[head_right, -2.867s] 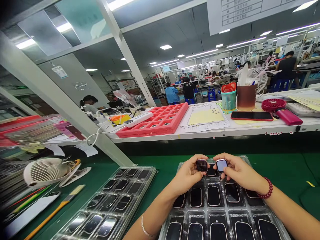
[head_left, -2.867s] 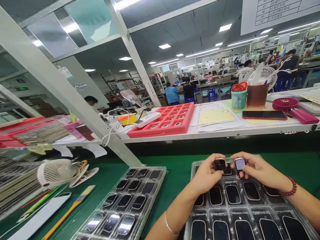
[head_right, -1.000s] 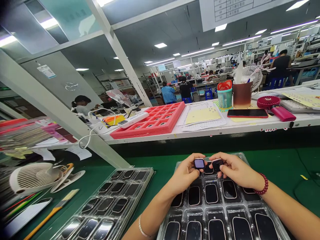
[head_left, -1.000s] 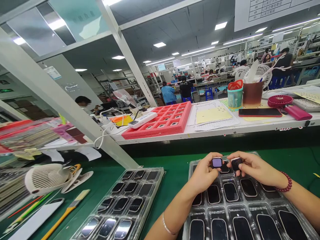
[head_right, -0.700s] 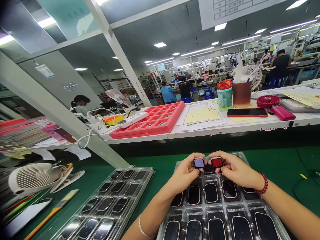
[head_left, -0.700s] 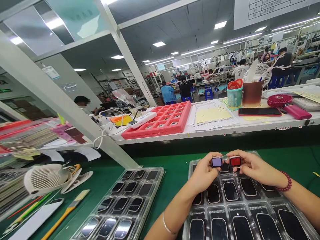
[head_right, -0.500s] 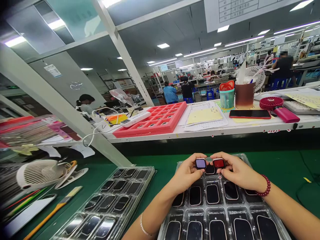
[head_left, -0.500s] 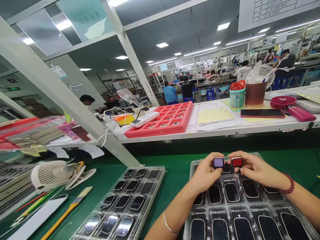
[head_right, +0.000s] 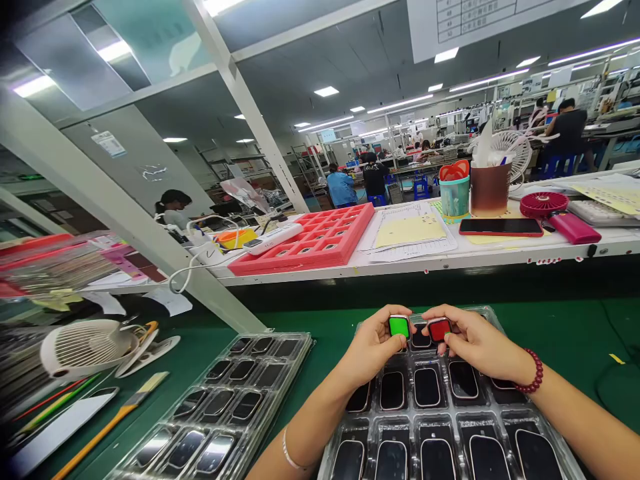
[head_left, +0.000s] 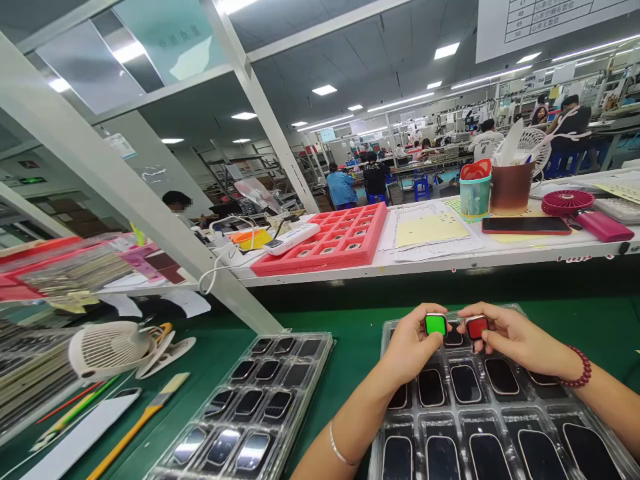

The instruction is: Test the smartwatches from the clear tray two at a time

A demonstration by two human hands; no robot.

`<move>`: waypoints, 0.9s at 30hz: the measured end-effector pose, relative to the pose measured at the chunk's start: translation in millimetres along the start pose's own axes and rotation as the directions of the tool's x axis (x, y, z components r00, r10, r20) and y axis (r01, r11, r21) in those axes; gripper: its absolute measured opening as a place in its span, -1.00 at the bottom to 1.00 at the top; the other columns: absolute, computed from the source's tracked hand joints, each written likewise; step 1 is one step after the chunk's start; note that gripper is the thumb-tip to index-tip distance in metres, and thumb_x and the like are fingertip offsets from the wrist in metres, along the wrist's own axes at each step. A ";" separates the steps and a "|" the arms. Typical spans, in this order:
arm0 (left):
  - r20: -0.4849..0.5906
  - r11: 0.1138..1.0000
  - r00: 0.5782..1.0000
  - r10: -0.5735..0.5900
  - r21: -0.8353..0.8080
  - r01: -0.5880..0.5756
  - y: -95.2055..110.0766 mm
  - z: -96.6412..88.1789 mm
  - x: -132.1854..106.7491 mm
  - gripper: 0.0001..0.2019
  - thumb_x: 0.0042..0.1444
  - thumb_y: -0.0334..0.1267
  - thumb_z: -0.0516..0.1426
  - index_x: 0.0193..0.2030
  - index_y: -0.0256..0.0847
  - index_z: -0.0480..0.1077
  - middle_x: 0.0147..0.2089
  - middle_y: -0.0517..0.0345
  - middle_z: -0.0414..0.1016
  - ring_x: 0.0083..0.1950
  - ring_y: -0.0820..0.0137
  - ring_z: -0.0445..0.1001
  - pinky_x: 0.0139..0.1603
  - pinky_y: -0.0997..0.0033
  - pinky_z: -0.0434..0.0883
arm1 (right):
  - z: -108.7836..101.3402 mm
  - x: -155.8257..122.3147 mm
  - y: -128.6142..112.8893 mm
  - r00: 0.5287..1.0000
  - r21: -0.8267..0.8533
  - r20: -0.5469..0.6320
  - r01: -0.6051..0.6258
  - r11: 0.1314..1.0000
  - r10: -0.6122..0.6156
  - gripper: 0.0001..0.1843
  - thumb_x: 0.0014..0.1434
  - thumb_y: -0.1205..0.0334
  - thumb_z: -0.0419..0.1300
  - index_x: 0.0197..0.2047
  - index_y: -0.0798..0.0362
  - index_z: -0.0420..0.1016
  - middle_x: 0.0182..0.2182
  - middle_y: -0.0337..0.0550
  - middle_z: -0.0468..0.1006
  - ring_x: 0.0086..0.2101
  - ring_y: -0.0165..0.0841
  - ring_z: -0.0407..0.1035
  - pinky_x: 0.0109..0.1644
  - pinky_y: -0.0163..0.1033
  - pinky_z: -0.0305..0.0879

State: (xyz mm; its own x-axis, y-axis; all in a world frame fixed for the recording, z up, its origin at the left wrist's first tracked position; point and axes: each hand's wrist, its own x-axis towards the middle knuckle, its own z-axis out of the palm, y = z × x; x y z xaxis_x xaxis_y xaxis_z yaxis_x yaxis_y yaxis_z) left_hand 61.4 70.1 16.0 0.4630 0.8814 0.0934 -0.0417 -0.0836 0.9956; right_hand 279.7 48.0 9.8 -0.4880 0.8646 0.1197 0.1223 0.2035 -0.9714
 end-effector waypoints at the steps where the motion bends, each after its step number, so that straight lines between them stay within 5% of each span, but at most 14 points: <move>1: 0.002 1.000 1.000 -0.003 -0.007 0.003 0.5 0.2 -0.1 -0.64 -0.08 -0.48 0.14 -0.08 -0.25 0.33 -0.27 0.13 0.46 -0.25 0.42 0.41 -0.25 0.46 0.31 | 0.0 0.2 0.1 1.000 0.002 0.002 0.002 1.000 -0.002 -0.60 0.21 0.34 0.09 0.13 -0.01 0.31 -0.05 -0.07 0.50 -0.31 -0.36 0.46 -0.18 -0.18 0.44; 13: 0.005 1.000 1.000 -0.013 -0.007 0.013 4.1 0.5 -3.4 -0.65 -0.05 -0.39 0.21 -0.07 -0.25 0.36 -0.30 0.12 0.48 -0.29 0.42 0.41 -0.24 0.43 0.32 | -2.3 -0.1 6.2 0.999 0.039 -0.014 -0.040 0.998 0.040 -0.66 0.24 0.23 0.13 0.09 0.02 0.39 -0.11 -0.06 0.53 -0.33 -0.36 0.47 -0.25 -0.21 0.45; 27: 0.009 1.000 1.000 -0.027 -0.004 0.027 3.4 -1.5 -3.3 -0.63 0.00 0.01 0.25 -0.25 -0.29 0.43 -0.38 0.07 0.52 -0.40 0.44 0.43 -0.37 0.44 0.36 | -5.0 -0.9 7.5 0.999 0.091 -0.032 -0.003 0.996 0.006 -0.68 0.29 0.01 0.11 -0.06 0.06 0.49 -0.26 -0.10 0.59 -0.44 -0.42 0.44 -0.38 -0.32 0.39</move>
State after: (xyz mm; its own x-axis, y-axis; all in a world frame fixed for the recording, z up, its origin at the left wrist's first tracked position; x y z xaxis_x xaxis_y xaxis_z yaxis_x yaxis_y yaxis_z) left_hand 58.4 67.6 19.1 0.4721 0.8790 0.0664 -0.0325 -0.0579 0.9978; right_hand 285.4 51.1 3.5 -0.4589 0.8802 0.1206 0.0444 0.1583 -0.9864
